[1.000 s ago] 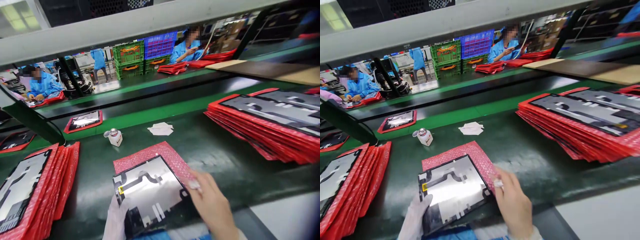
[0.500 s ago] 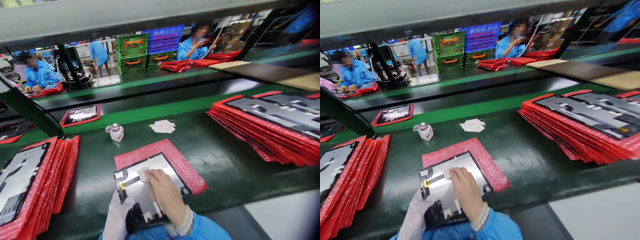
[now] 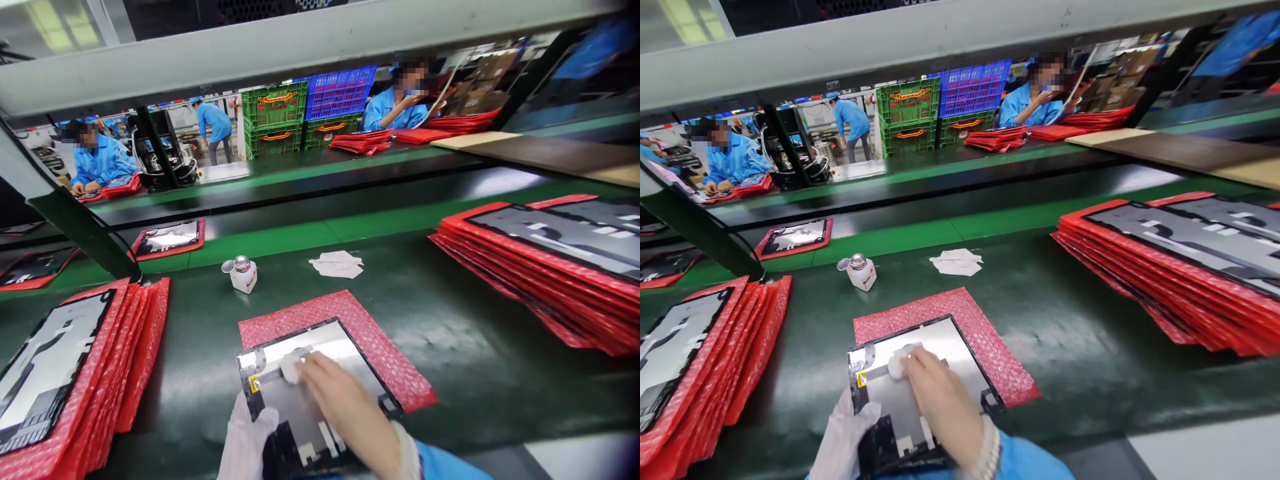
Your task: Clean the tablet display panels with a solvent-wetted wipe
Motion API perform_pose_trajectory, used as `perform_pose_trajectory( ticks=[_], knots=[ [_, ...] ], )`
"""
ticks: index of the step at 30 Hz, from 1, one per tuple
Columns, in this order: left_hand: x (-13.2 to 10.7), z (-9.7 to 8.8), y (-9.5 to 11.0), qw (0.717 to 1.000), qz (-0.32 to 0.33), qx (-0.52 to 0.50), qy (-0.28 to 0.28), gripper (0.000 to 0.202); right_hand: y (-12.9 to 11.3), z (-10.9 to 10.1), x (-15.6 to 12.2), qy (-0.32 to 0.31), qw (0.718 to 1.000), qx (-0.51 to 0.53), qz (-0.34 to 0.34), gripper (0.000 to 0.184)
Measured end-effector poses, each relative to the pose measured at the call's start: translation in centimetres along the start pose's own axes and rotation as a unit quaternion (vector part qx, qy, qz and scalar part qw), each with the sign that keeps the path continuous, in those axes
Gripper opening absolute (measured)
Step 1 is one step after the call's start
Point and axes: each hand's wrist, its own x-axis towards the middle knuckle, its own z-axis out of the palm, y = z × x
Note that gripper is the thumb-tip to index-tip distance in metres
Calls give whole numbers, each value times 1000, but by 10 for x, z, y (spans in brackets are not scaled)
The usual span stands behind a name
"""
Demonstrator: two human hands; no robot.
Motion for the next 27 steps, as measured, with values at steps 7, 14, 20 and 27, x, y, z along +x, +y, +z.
perform_pose_trajectory(
  ticks=[7,14,20,27],
  knots=[
    [5,-7,-3,998,-4,61,16,35,32,-9,31,-13,1000,7,8,34],
    [5,-14,13,995,-50,87,-7,33,69,-30,1,6,997,-23,67,35],
    [-7,-25,49,995,96,-20,21,51,70,-99,-31,220,932,251,143,20],
    [19,-13,73,897,402,140,-121,25,115,-102,-44,432,790,366,235,42]
  ],
)
